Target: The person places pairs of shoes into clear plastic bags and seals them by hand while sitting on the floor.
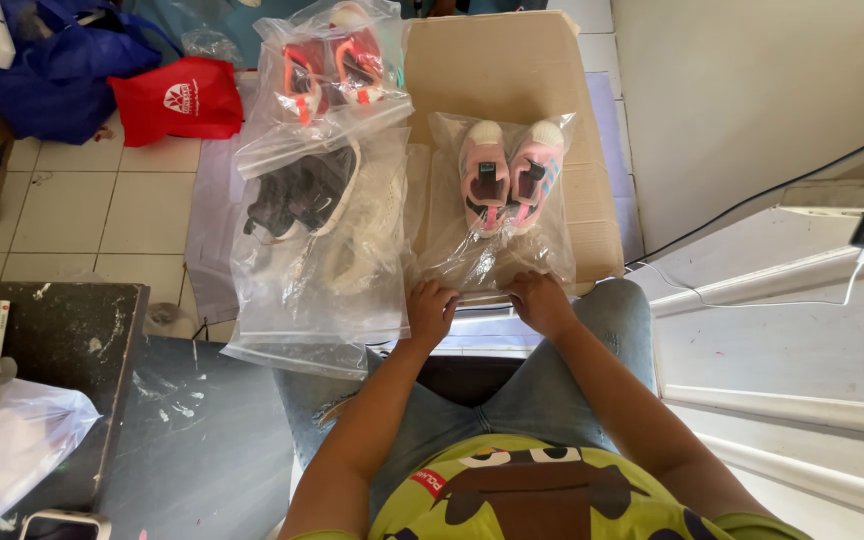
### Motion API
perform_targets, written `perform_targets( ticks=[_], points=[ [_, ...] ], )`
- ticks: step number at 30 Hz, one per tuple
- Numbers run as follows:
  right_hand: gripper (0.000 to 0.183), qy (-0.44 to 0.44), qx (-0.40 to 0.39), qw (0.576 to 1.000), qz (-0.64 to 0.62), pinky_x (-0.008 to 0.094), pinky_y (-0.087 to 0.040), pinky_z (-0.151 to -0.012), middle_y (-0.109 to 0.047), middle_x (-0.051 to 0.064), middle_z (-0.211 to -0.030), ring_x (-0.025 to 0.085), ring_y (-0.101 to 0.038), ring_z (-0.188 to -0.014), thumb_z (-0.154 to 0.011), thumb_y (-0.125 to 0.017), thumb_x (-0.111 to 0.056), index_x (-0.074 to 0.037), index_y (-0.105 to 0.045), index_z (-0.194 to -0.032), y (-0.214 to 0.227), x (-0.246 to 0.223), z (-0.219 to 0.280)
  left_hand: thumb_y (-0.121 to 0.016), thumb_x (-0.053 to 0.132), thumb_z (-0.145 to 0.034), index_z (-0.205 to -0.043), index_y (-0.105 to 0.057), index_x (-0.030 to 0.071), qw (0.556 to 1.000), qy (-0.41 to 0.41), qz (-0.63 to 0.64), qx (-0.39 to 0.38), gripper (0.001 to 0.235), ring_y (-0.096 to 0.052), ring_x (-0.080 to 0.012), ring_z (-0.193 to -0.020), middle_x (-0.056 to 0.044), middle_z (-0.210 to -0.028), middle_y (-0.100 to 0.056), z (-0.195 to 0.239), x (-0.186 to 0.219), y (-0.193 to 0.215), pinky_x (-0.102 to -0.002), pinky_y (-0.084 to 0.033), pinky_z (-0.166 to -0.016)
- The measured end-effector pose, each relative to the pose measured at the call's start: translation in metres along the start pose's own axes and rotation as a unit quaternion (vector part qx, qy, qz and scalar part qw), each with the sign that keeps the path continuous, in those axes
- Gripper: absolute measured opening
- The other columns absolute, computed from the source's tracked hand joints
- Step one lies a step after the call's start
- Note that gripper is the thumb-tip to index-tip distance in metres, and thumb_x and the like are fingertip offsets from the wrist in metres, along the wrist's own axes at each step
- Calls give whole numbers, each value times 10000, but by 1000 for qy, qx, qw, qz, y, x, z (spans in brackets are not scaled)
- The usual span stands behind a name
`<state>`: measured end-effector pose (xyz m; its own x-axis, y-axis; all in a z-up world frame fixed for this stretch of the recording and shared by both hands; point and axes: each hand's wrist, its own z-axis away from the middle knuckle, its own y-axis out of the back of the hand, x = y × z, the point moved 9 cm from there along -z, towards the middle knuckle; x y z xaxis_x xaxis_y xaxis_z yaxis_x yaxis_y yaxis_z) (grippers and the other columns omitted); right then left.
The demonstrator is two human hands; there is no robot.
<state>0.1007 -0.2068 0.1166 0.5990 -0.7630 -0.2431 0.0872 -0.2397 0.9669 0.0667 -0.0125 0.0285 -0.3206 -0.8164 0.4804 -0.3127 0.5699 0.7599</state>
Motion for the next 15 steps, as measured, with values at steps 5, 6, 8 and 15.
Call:
perform_targets(
  ticks=[5, 6, 8, 15],
  points=[
    [131, -20, -13, 1000, 0, 461, -583, -806, -716, 17, -930, 273, -719, -912, -890, -687, -242, -210, -765, -990, 1, 3, -1, -602, 359, -1003, -896, -738, 244, 998, -32, 22, 44, 208, -567, -235, -883, 5, -860, -558, -1, -6, -6, -411, -460, -836],
    [149, -19, -23, 1000, -12, 470, -584, -803, -715, 31, -934, 286, -721, -917, -894, -680, -235, -201, -766, -1010, 1, 0, 3, -586, 376, -1015, -894, -738, 249, 998, -36, 22, 51, 233, -569, -231, -890, 4, -866, -566, 3, -4, -5, -409, -460, -852],
    [160, -28, -17, 999, -16, 471, -583, -813, -710, 26, -939, 284, -718, -925, -877, -694, -248, -204, -759, -1016, -14, 10, 2, -585, 384, -1012, -891, -736, 257, 998, -39, 4, 52, 231, -566, -220, -887, 15, -858, -559, -1, 6, 8, -413, -450, -845],
    [210, 6, 31, 999, -35, 470, -577, -820, -710, 41, -960, 296, -717, -935, -868, -729, -257, -183, -751, -1063, 4, -17, 1, -557, 371, -1031, -904, -727, 275, 994, -66, 20, 88, 234, -567, -224, -884, 30, -866, -555, -5, 17, 22, -424, -430, -850]
  ],
)
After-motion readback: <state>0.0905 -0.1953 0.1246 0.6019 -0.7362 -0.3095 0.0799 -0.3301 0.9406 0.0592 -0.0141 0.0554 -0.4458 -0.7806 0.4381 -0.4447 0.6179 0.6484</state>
